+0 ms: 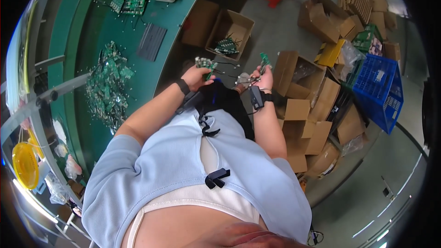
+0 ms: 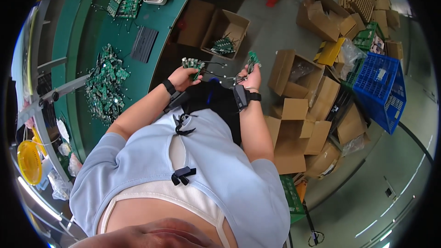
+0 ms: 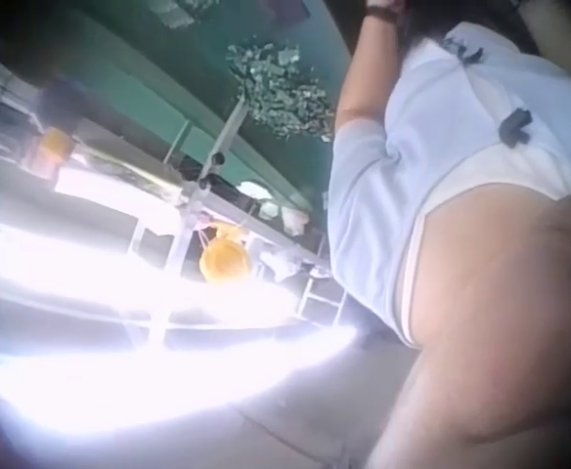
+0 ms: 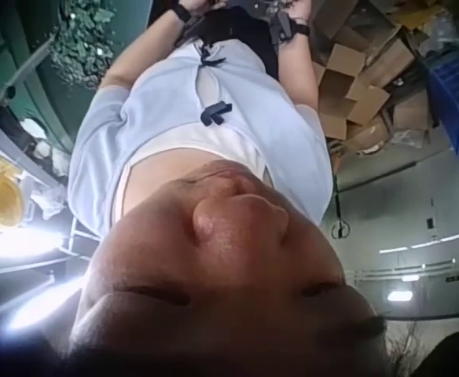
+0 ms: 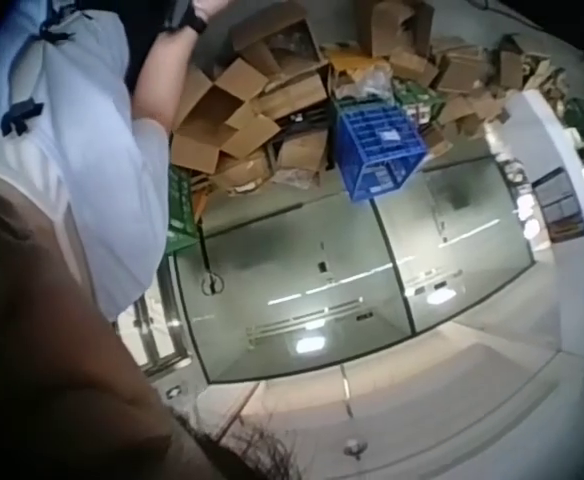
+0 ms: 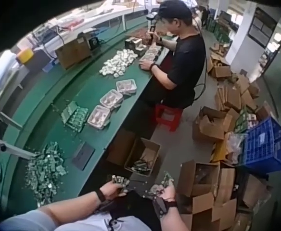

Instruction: Assembling electronic components and PCBs into plastic housings at a factory workstation.

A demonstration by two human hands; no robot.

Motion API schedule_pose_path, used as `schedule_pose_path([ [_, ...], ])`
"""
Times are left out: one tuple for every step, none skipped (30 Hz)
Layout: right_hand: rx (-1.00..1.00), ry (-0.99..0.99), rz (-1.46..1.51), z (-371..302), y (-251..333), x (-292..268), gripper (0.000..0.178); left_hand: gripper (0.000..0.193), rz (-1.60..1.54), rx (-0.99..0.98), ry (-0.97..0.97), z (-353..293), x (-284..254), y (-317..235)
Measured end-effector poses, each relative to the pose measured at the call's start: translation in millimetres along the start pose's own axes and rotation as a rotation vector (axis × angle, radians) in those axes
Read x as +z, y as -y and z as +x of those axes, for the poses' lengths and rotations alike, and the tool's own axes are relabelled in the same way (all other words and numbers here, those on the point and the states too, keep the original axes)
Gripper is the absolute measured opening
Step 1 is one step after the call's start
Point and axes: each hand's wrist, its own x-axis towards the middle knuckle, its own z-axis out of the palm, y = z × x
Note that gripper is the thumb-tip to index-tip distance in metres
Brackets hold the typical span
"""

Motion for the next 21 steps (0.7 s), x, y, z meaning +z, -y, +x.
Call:
schedule_pose_path([
  [0.064,-0.039,-0.083,23.7,-8.4,-17.5,0.032,0.026,-0.034,-0.035,-0.087,19.9,-12.3,5.2],
  [0.126,-0.082,-0.163,45.2,-14.2,-33.3,0.031,0.024,-0.066,-0.074,-0.171,43.0,-22.4,11.2],
  [0.115,-0.086,-0.16,62.6,-21.5,-46.8,0.031,0.024,-0.062,-0.076,-0.159,71.0,-32.4,17.4],
  [0.166,-0.147,-0.189,78.6,-32.8,-52.8,0.032,0.023,-0.084,-0.127,-0.187,97.9,-44.1,21.2],
  [0.215,-0.213,-0.213,98.1,-42.1,-56.8,0.032,0.021,-0.103,-0.183,-0.21,126.8,-54.3,24.1],
  [0.199,-0.22,-0.207,121.9,-48.4,-66.0,0.032,0.02,-0.113,-0.249,-0.225,158.8,-60.8,28.7],
  [0.213,-0.214,-0.189,143.8,-53.4,-76.5,0.031,0.02,-0.106,-0.255,-0.209,190.9,-63.5,30.9],
  [0.235,-0.201,-0.181,166.4,-59.1,-82.0,0.029,0.019,-0.107,-0.261,-0.222,224.8,-67.9,28.7],
  [0.281,-0.182,-0.189,187.3,-68.7,-78.2,0.029,0.017,-0.127,-0.261,-0.258,254.6,-78.4,25.7],
  [0.296,-0.178,-0.207,210.3,-77.3,-74.1,0.029,0.016,-0.146,-0.264,-0.294,284.0,-89.9,22.3],
  [0.333,-0.135,-0.268,246.2,-103.4,-65.0,0.028,0.014,-0.168,-0.206,-0.308,316.2,-126.9,26.9],
  [0.316,-0.1,-0.284,269.2,-113.3,-55.9,0.028,0.012,-0.137,-0.157,-0.276,346.5,-139.3,27.7],
  [0.264,-0.086,-0.275,293.2,-109.4,-58.9,0.027,0.015,-0.091,-0.071,-0.302,368.1,-116.4,20.3],
  [0.235,-0.112,-0.251,322.6,-101.9,-66.6,0.027,0.019,-0.043,0.012,-0.32,380.9,-86.3,0.7],
  [0.227,-0.157,-0.178,354.1,-92.5,-70.8,0.027,0.026,0.1,0.03,-0.3,387.1,-63.3,-19.7],
  [0.232,-0.197,-0.108,382.5,-89.9,-75.1,0.026,0.034,0.238,0.051,-0.292,390.6,-53.5,-32.1],
  [0.175,-0.161,-0.044,408.7,-85.4,-66.6,0.025,0.034,0.244,0.042,-0.284,395.1,-51.8,-37.3],
  [0.143,-0.12,0.008,424.5,-91.0,-54.2,0.024,0.038,0.187,0.228,-0.366,396.9,-61.5,-37.7],
  [0.144,-0.087,-0.169,420.9,-109.0,-29.7,0.023,0.044,0.13,0.405,-0.491,393.0,-86.7,-32.9],
  [0.148,-0.04,-0.346,414.3,-129.8,-5.2,0.023,0.044,0.125,0.386,-0.559,379.8,-114.2,-18.7],
  [0.136,-0.065,-0.329,434.5,-122.9,-14.4,0.023,0.048,0.1,0.435,-0.441,363.5,-106.1,-6.0],
])
